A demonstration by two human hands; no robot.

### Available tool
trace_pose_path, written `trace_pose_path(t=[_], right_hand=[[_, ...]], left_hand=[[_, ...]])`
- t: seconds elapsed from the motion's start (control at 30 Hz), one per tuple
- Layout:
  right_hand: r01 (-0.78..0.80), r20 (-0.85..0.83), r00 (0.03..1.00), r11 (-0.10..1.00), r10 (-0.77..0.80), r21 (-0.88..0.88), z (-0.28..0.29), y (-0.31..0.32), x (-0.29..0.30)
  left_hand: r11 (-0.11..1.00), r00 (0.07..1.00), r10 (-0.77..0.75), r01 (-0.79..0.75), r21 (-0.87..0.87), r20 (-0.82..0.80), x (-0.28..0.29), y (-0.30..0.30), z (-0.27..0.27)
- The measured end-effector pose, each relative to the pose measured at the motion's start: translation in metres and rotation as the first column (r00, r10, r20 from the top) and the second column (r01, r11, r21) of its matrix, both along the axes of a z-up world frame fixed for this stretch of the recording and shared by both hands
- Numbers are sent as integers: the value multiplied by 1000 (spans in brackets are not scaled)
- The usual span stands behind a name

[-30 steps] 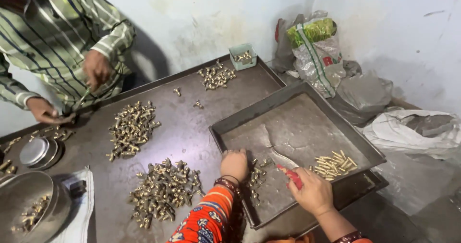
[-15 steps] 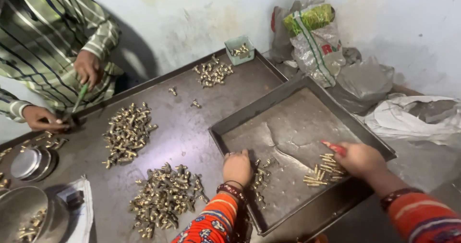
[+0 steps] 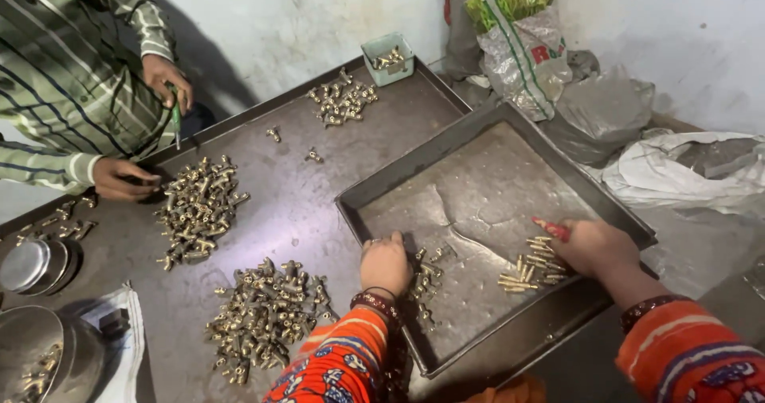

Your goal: The person picks up small brass fittings one at a time from a metal worktable, holds each against a dark abrasive block and rubs the fitting to file and smooth its surface, then sets the finished piece on the table or in a tray. A second worker across the table performs similar filing work.

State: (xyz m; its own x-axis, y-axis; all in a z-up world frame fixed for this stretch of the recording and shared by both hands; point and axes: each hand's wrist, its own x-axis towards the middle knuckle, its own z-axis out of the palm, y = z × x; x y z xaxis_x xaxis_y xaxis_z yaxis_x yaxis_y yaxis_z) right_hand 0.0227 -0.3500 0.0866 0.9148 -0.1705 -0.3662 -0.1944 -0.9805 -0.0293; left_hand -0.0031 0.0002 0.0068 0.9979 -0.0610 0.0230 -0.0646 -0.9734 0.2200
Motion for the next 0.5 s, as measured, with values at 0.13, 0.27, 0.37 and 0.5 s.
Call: trace_pose_path(t=[0.13, 0.27, 0.37, 0.5], right_hand=[[0, 23, 1000, 1000, 0, -3, 0, 0, -2], [18, 15, 1000, 1000, -18, 7, 2, 3, 0], [20, 21, 1000, 1000, -20, 2, 2, 3, -2], [30, 27, 999, 1000, -29, -3, 3, 4, -3]], left_hand=[[1000, 1000, 3, -3, 0, -1, 1, -1, 0], [1000, 1000, 0, 0, 1, 7, 3, 1, -4], [1000, 1000, -3, 3, -2, 17, 2, 0, -3], [1000, 1000, 0, 0, 6, 17, 2, 0, -2]])
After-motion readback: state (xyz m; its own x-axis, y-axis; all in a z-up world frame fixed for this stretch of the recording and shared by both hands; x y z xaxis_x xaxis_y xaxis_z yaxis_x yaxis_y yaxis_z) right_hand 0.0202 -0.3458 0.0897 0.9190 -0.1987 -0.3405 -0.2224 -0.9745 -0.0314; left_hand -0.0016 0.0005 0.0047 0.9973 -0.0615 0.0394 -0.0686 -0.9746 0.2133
